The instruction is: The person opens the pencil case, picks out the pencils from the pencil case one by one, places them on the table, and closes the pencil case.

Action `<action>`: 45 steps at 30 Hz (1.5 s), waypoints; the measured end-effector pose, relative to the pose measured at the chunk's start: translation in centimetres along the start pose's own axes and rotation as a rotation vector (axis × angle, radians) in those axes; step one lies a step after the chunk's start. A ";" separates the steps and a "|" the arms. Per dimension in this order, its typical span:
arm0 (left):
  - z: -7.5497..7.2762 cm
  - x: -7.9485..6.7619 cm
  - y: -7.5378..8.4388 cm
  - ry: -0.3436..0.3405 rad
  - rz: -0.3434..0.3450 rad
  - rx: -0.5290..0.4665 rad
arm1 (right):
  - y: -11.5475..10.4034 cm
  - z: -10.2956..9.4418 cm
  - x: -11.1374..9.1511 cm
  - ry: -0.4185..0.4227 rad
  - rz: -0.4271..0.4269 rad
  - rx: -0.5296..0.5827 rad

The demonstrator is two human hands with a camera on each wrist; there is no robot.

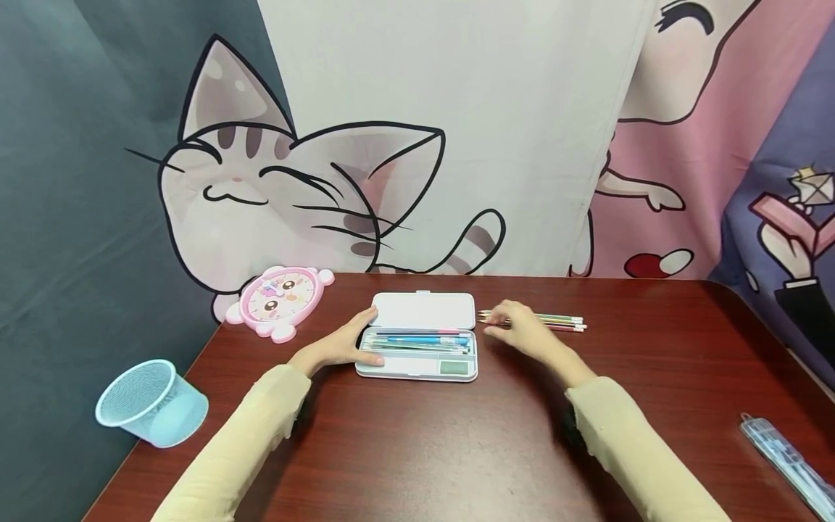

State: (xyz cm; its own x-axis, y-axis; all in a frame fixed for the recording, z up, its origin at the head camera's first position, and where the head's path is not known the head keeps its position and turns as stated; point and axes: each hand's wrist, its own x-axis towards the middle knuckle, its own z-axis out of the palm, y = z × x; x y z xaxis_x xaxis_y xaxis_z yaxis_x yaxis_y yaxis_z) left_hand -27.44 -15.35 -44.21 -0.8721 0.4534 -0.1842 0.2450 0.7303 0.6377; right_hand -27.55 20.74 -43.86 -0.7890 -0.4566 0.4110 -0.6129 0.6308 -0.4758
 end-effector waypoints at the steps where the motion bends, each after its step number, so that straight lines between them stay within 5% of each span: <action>1: 0.0 0.0 0.0 0.001 -0.001 0.004 | -0.7 0.4 0.4 -0.027 -0.013 0.010; 9: 0.1 0.0 0.6 -0.005 0.001 0.010 | -3.8 2.2 2.6 -0.278 -0.008 -0.042; 19: 0.1 0.0 0.6 -0.004 -0.003 -0.001 | -4.2 2.1 3.8 -0.364 -0.019 -0.069; 28: -0.1 -0.1 0.3 0.000 -0.007 -0.002 | -5.0 3.1 4.1 -0.319 -0.075 -0.301; 33: 0.0 0.1 0.0 -0.004 -0.001 -0.003 | -5.0 3.3 4.0 -0.292 -0.081 -0.342; 45: 0.0 0.1 0.1 0.006 0.016 -0.007 | -3.2 2.0 2.9 -0.215 -0.079 -0.066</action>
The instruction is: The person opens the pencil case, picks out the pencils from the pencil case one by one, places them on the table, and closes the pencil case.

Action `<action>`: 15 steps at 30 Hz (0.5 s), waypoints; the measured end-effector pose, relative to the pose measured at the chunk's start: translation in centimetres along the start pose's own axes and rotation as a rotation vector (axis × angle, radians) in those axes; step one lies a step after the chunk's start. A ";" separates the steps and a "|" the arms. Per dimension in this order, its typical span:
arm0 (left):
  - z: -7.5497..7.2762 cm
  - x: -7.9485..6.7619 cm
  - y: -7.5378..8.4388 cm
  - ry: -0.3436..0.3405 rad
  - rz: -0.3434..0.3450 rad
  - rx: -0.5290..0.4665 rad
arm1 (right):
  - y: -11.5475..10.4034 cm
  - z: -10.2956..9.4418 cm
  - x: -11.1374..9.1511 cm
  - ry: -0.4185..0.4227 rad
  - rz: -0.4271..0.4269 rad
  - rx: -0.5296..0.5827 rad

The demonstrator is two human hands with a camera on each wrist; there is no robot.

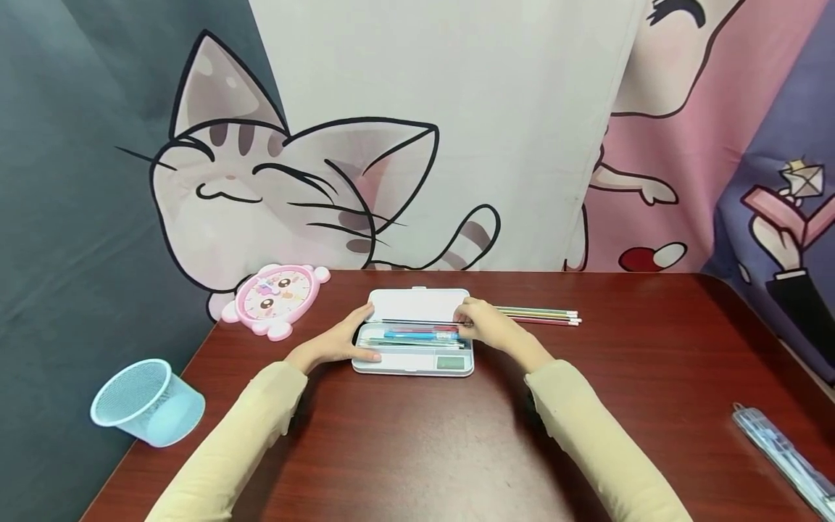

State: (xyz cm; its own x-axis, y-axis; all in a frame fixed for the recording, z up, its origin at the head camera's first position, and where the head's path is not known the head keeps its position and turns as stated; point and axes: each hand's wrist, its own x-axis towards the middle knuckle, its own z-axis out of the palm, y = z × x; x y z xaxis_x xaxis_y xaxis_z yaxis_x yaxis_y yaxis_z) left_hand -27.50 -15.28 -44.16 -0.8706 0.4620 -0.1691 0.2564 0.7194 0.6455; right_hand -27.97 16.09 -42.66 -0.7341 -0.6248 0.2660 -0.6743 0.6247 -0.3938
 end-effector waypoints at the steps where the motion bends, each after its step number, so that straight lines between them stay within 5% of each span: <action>1: 0.0 0.0 0.0 0.002 0.004 -0.002 | 0.1 0.0 -0.1 -0.007 0.013 0.007; 6: 0.0 -0.1 -0.2 -0.008 -0.011 -0.001 | 0.5 0.2 -1.0 -0.013 0.060 0.038; 15: 0.2 0.1 -0.1 -0.004 -0.025 -0.007 | 1.7 -0.4 -2.8 0.142 0.163 0.189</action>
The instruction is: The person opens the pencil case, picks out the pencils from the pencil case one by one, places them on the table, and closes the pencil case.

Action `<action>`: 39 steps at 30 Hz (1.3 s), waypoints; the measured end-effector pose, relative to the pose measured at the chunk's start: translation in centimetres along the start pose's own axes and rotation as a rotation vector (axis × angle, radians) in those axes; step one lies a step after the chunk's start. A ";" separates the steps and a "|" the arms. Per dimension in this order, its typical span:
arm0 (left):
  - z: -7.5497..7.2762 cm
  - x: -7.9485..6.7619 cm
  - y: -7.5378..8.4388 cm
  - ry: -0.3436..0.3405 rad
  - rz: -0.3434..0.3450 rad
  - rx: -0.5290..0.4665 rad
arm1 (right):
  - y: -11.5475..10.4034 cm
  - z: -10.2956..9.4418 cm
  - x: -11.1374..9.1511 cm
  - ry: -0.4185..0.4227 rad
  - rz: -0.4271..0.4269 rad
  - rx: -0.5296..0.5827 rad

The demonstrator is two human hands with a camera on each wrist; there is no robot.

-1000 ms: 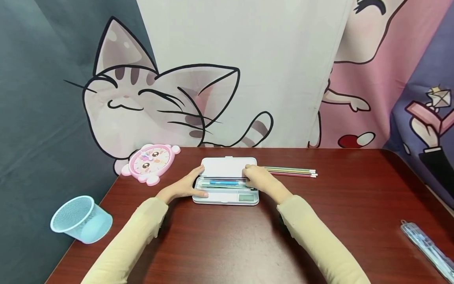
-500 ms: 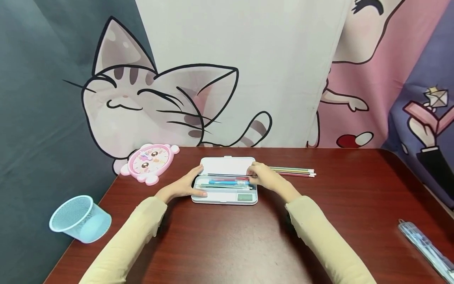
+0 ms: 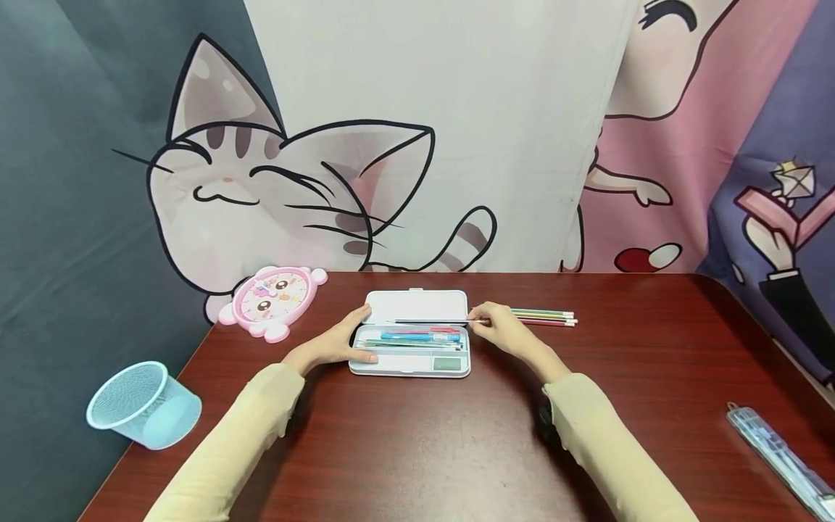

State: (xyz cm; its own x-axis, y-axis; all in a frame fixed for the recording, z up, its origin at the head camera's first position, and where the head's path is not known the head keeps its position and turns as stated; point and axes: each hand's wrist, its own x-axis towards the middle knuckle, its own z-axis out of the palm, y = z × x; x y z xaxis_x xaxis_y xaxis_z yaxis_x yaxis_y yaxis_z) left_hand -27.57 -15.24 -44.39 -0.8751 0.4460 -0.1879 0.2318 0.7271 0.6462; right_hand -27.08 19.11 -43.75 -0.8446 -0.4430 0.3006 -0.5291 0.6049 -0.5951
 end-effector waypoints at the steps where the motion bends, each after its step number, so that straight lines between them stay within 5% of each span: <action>1: 0.1 0.0 0.0 0.002 0.000 -0.004 | 0.2 -0.3 -0.2 0.008 0.014 0.010; 16: -0.1 -0.7 0.1 0.011 0.058 -0.052 | 5.4 -7.1 -5.6 0.081 0.153 -0.064; 27: 0.0 -0.4 -0.1 0.005 0.018 -0.001 | 7.6 -8.2 -7.8 0.044 0.271 -0.143; 31: 0.0 -0.3 0.1 -0.002 0.022 -0.003 | 8.0 -7.9 -7.7 0.080 0.236 -0.208; 39: -0.1 0.0 0.0 -0.006 0.005 -0.005 | 8.4 -7.2 -7.2 0.178 0.032 -0.281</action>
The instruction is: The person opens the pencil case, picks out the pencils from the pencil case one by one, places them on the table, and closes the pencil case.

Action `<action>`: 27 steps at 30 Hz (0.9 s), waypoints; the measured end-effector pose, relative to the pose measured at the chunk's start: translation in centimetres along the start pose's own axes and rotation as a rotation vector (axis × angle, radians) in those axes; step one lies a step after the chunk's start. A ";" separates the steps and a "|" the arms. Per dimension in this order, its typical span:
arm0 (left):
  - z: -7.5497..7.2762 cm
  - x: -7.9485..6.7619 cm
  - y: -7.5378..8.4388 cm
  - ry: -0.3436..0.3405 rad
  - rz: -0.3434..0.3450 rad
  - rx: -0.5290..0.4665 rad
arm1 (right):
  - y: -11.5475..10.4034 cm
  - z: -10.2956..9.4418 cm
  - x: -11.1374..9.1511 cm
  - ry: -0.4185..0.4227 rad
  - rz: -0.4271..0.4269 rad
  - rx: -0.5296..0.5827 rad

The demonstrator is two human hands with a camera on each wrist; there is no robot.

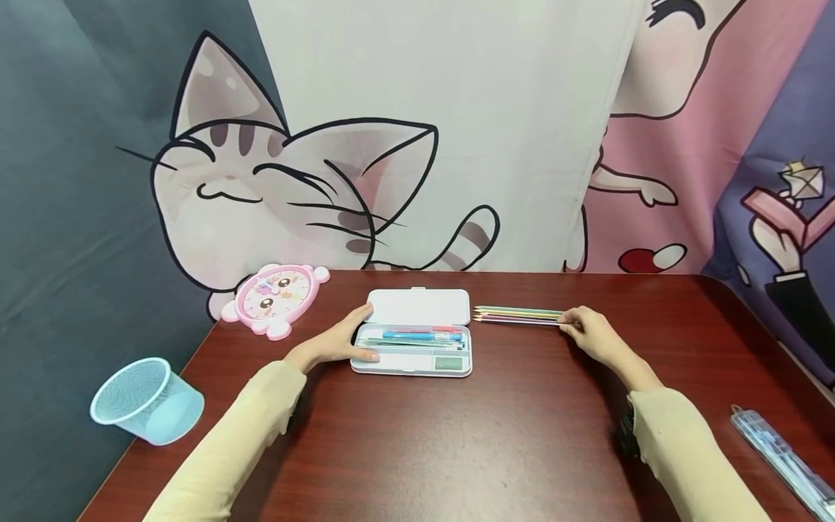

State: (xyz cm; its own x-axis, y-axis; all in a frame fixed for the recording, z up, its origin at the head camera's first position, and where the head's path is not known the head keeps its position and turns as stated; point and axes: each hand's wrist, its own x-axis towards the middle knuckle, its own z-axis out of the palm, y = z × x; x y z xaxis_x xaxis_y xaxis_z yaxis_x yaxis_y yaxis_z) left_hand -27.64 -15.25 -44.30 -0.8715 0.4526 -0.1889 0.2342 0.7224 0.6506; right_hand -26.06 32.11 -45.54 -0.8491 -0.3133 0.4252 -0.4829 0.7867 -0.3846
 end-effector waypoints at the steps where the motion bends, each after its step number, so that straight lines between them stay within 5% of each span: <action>1: 0.0 0.0 0.0 -0.002 -0.003 0.001 | 0.0 0.1 0.1 0.001 -0.013 -0.002; 15: -0.2 -0.1 0.2 0.001 -0.010 -0.008 | -1.6 1.1 1.5 -0.004 -0.032 -0.012; 22: -0.2 -0.1 -0.1 0.008 -0.009 -0.013 | -5.7 3.2 3.5 -0.042 -0.049 0.096; 27: 0.0 0.0 -0.1 0.000 -0.005 -0.018 | -10.0 4.5 4.8 -0.180 -0.015 0.274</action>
State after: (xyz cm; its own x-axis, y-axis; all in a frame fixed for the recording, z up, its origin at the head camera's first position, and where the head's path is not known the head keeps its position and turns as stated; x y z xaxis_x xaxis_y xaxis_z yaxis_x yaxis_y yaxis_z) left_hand -27.65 -15.37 -44.33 -0.8726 0.4491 -0.1922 0.2220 0.7152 0.6627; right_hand -26.24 20.33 -43.31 -0.8541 -0.4317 0.2899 -0.5141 0.6170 -0.5959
